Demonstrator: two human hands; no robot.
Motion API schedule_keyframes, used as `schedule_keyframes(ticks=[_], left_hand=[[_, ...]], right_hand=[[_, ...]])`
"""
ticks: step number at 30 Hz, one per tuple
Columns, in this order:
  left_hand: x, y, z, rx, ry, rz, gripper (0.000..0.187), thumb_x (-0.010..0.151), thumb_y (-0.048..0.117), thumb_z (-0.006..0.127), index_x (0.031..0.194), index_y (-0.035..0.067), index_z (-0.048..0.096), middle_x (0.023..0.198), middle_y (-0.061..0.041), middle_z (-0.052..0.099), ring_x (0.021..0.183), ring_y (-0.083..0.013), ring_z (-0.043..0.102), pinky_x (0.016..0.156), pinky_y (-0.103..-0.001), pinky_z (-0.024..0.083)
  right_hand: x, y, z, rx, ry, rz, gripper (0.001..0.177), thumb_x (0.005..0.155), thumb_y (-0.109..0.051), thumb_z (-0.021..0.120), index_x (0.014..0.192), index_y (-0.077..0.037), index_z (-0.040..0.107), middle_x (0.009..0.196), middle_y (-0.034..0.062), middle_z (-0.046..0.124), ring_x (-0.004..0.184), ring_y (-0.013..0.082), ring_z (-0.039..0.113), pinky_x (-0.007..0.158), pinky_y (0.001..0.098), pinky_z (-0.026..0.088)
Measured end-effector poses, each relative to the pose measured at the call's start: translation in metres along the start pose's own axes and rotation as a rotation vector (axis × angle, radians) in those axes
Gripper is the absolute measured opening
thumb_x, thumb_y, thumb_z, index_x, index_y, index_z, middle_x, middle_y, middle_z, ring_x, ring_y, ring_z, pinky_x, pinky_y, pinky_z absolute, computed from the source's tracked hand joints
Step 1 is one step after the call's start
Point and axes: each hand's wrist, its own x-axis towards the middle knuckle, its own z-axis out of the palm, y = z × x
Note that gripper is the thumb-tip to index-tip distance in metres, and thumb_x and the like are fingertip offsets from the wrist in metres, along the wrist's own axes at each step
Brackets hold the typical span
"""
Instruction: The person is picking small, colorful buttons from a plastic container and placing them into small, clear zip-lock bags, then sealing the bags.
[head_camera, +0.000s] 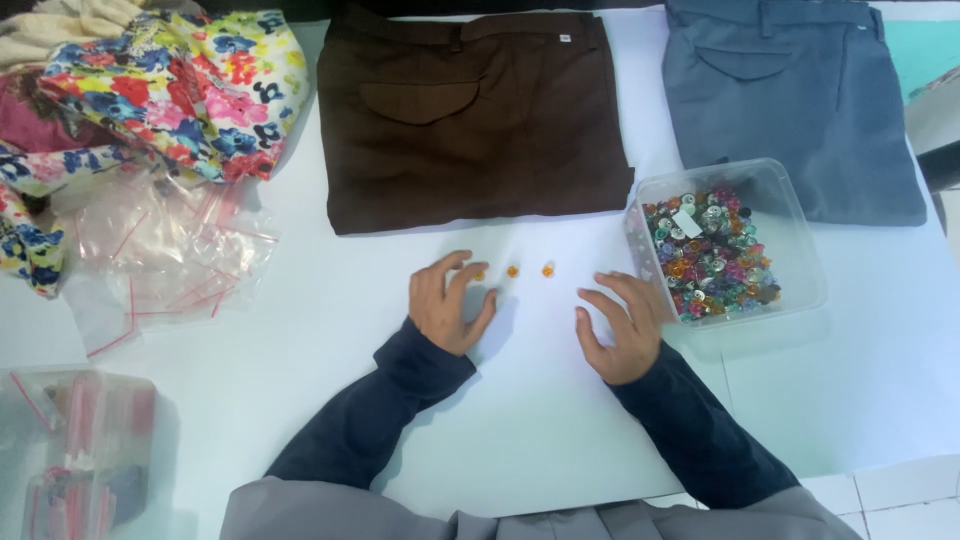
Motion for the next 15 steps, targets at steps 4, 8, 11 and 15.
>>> schedule_keyframes(ticks=[4,8,11,15], left_hand=[[0.010,0.036,0.003,-0.102,0.008,0.019,0.039,0.083,0.017,0.078,0.120,0.015,0.067,0.123,-0.007,0.061,0.104,-0.0250,0.062,0.089,-0.039,0.047],[0.040,0.079,0.007,-0.276,-0.131,0.098,0.027,0.089,0.019,0.073,0.114,0.013,0.067,0.120,-0.009,0.064,0.107,-0.0281,0.064,0.091,-0.041,0.047],[0.056,0.109,0.049,-0.355,-0.186,0.171,0.021,0.091,0.021,0.070,0.110,0.013,0.066,0.115,-0.010,0.066,0.107,-0.0298,0.066,0.092,-0.043,0.049],[0.080,0.143,0.118,-0.313,-0.233,0.219,0.024,0.085,0.019,0.071,0.107,0.011,0.067,0.105,-0.009,0.067,0.101,-0.0284,0.069,0.095,-0.041,0.052]], right_hand=[[0.015,0.021,-0.043,-0.259,0.160,-0.060,0.009,0.085,-0.028,0.079,0.091,-0.021,0.080,0.100,0.0089,0.074,0.092,0.0312,0.067,0.087,0.0471,0.045],[0.051,0.044,-0.080,-0.550,0.159,0.091,0.013,0.094,-0.021,0.077,0.100,-0.010,0.079,0.109,0.0136,0.075,0.096,0.0309,0.064,0.092,0.0441,0.041],[0.024,0.102,-0.091,-0.460,-0.076,0.328,0.015,0.096,-0.016,0.077,0.110,-0.010,0.077,0.111,0.0090,0.076,0.101,0.0307,0.068,0.091,0.0422,0.047],[0.001,0.133,-0.089,-0.159,-0.361,0.588,0.029,0.089,-0.018,0.083,0.116,-0.017,0.074,0.105,0.0064,0.075,0.094,0.0299,0.073,0.084,0.0441,0.055]])
